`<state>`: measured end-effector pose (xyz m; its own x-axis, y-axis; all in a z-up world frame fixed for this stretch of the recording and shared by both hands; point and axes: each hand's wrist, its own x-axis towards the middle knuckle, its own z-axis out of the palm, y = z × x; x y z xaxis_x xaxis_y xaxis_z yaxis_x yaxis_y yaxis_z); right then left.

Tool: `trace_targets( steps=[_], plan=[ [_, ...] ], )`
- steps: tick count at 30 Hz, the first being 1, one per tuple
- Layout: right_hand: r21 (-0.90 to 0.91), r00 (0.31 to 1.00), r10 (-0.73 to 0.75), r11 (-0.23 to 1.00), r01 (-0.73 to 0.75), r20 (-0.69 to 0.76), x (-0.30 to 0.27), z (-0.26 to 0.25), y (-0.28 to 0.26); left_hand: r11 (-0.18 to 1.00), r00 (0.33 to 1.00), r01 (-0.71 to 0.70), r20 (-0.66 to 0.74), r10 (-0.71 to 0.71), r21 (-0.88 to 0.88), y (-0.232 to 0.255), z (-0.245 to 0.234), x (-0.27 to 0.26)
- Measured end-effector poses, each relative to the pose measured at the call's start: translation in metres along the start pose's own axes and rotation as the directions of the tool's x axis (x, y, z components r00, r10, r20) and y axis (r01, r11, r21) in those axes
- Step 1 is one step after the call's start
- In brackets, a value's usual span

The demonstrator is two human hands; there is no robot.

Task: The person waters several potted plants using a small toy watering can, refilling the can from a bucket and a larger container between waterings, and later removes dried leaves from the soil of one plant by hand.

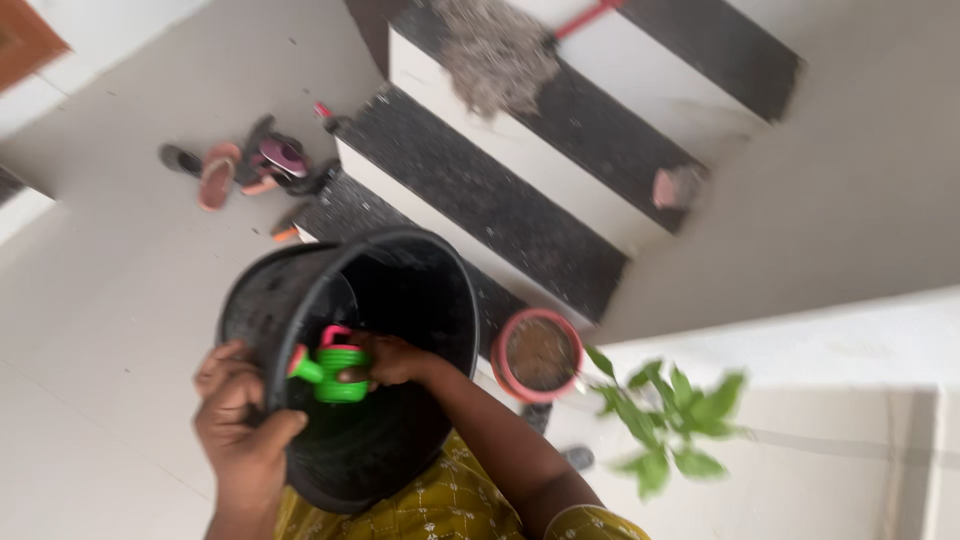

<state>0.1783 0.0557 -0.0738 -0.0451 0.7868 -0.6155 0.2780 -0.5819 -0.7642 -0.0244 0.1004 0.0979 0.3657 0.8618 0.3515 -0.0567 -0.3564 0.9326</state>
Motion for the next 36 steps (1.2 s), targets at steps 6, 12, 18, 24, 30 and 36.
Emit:
trace_targets(
  steps=[6, 12, 18, 24, 30, 36],
  plan=[
    [-0.52, 0.832, -0.383, 0.843, 0.138, -0.4, 0.09, -0.054, -0.021, 0.988, 0.998, 0.053, -0.047, -0.047, 0.142, -0.054, 0.01, 0.068],
    [-0.491, 0.751, -0.317, 0.871, -0.011, -0.58, 0.13, -0.121, -0.123, 0.982, 0.999, 0.044, -0.022, -0.04, 0.185, -0.077, 0.011, 0.168],
    [-0.684, 0.444, -0.736, 0.661, 0.309, -0.511, 0.144, -0.191, -0.216, 0.993, 0.964, 0.107, -0.24, -0.114, -0.042, -0.106, -0.006, 0.24],
    [-0.728, 0.341, -0.855, 0.513, 0.455, -0.39, 0.165, -0.192, -0.274, 0.968, 0.911, 0.205, -0.335, -0.242, -0.142, -0.157, -0.049, 0.3],
    [-0.431, 0.676, -0.68, 0.721, 0.543, -0.285, 0.25, -0.148, -0.302, 0.981, 0.95, 0.19, -0.247, -0.192, -0.032, -0.198, -0.113, 0.384],
    [-0.52, 0.742, -0.577, 0.773, 0.363, -0.34, 0.34, -0.139, -0.37, 0.992, 0.975, 0.112, -0.183, -0.122, -0.064, -0.216, -0.182, 0.503]
  ],
)
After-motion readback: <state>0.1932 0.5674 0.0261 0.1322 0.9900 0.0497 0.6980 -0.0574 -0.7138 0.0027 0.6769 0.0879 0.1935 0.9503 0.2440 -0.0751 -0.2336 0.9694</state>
